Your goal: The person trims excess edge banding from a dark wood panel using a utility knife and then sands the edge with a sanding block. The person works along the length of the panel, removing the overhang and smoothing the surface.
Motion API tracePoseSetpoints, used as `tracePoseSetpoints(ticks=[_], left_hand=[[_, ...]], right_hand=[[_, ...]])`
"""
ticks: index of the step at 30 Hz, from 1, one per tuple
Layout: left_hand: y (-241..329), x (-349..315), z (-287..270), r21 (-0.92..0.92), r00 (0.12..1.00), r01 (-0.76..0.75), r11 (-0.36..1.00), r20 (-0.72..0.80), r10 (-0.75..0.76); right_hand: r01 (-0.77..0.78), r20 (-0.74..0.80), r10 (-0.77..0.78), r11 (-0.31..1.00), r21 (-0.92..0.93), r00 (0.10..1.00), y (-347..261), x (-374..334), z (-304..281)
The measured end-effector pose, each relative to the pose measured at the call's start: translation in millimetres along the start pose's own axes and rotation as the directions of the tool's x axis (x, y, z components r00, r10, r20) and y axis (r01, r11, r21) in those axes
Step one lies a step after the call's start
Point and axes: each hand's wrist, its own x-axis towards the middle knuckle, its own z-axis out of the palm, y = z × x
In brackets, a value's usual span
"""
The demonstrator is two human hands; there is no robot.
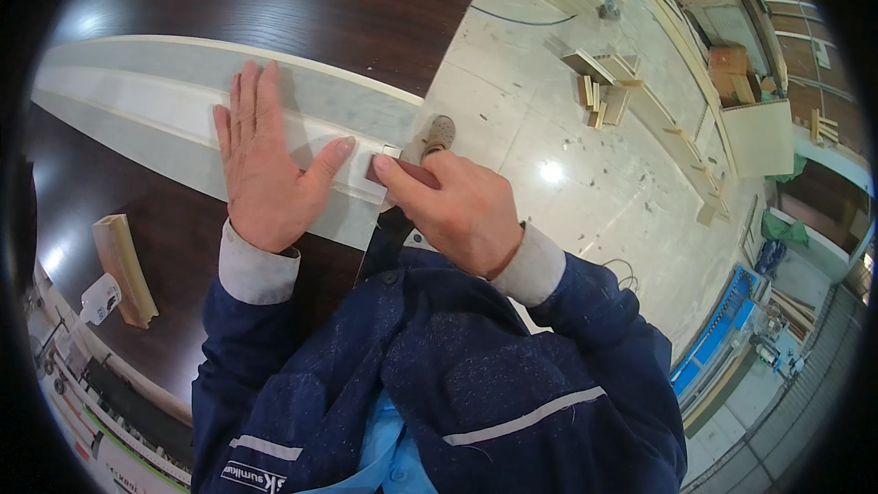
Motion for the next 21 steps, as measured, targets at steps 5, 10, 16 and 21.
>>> tracePoseSetpoints(ticks=[5, 10, 16, 21], left_hand=[[-1, 1, -1, -0.004, 1.000, -0.008, 1.000, -0.010, 0.008], [0, 0, 0, -0.004, 1.000, -0.001, 1.000, -0.008, 0.000], [0, 0, 0, 0.002, 1.000, 0.008, 1.000, -0.006, -0.008], [0, 1, -2, -0.001, 1.000, 0.015, 1.000, -0.015, -0.015]], right_hand=[[-0.022, -0.032, 0.024, 0.998, 0.051, 0.999, -3, 6, -1], [-0.058, 0.030, 0.057, 0.998, 0.012, 0.998, -3, 4, 0], [-0.060, 0.013, 0.059, 0.996, 0.062, 0.998, -3, 9, 0], [-0.076, 0.041, 0.073, 0.993, 0.086, 0.997, -4, 12, 0]])
